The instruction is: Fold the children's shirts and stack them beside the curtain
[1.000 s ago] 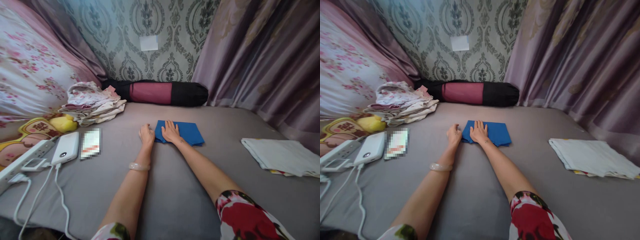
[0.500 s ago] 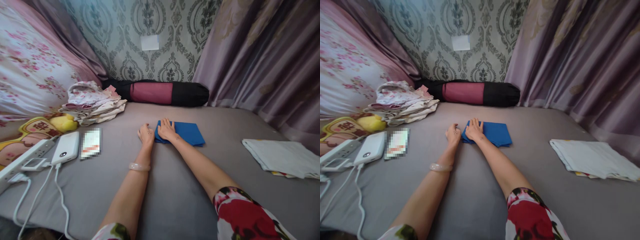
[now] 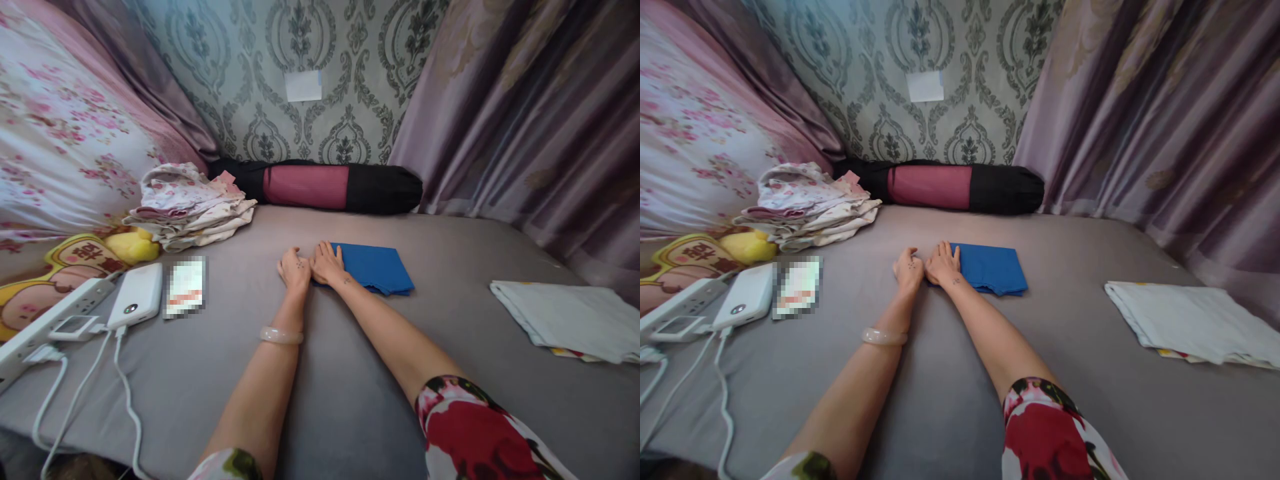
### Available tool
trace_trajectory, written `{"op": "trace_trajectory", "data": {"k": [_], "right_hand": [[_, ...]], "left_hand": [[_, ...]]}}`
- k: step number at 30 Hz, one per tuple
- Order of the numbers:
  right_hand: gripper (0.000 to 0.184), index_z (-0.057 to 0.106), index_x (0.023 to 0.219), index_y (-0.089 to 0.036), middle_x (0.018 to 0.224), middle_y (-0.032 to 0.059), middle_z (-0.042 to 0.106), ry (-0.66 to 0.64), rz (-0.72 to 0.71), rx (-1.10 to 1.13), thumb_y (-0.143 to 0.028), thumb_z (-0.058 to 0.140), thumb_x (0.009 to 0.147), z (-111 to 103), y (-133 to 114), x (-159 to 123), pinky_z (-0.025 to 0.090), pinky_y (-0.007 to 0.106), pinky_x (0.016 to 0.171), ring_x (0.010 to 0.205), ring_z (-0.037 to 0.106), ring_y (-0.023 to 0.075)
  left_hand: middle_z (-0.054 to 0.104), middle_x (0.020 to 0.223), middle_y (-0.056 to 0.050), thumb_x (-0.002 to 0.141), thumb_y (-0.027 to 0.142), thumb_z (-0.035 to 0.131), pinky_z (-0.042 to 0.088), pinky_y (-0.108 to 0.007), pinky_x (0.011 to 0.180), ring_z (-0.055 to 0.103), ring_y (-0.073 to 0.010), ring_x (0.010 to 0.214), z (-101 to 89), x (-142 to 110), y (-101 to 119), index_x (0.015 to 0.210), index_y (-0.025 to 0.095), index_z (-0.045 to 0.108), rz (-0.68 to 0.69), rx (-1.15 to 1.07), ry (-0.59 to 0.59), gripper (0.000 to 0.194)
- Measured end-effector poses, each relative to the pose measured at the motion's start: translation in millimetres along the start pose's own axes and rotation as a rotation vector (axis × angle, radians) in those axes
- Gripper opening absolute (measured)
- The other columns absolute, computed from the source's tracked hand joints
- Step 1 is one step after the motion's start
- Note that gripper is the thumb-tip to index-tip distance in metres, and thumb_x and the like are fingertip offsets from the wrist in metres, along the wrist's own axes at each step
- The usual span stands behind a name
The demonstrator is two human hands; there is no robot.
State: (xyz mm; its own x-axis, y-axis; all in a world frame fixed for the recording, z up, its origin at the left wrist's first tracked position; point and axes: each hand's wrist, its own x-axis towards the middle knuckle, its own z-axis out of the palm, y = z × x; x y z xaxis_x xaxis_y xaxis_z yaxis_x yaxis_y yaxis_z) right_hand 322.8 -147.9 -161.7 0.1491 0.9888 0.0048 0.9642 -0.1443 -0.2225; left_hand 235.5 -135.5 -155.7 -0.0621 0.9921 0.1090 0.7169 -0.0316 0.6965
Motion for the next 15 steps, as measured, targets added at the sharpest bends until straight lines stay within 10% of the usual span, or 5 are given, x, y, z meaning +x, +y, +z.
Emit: {"op": "trace_trajectory", "data": {"k": [15], "right_hand": [[0.057,0.027,0.148,-0.014,0.155,0.0127,0.023,0.065,0.134,-0.022,-0.038,0.020,0.097,-8,66,-21,0.008,0.054,0.113,0.142,0.016,0.0264]], "left_hand": [[0.054,0.136,-0.008,0.094,0.023,0.037,0.021,-0.044,0.114,0.040,-0.0190,0.133,26.3,-16,1,0.125,0.020,0.052,0.540,0.133,-0.200,0.034]]}}
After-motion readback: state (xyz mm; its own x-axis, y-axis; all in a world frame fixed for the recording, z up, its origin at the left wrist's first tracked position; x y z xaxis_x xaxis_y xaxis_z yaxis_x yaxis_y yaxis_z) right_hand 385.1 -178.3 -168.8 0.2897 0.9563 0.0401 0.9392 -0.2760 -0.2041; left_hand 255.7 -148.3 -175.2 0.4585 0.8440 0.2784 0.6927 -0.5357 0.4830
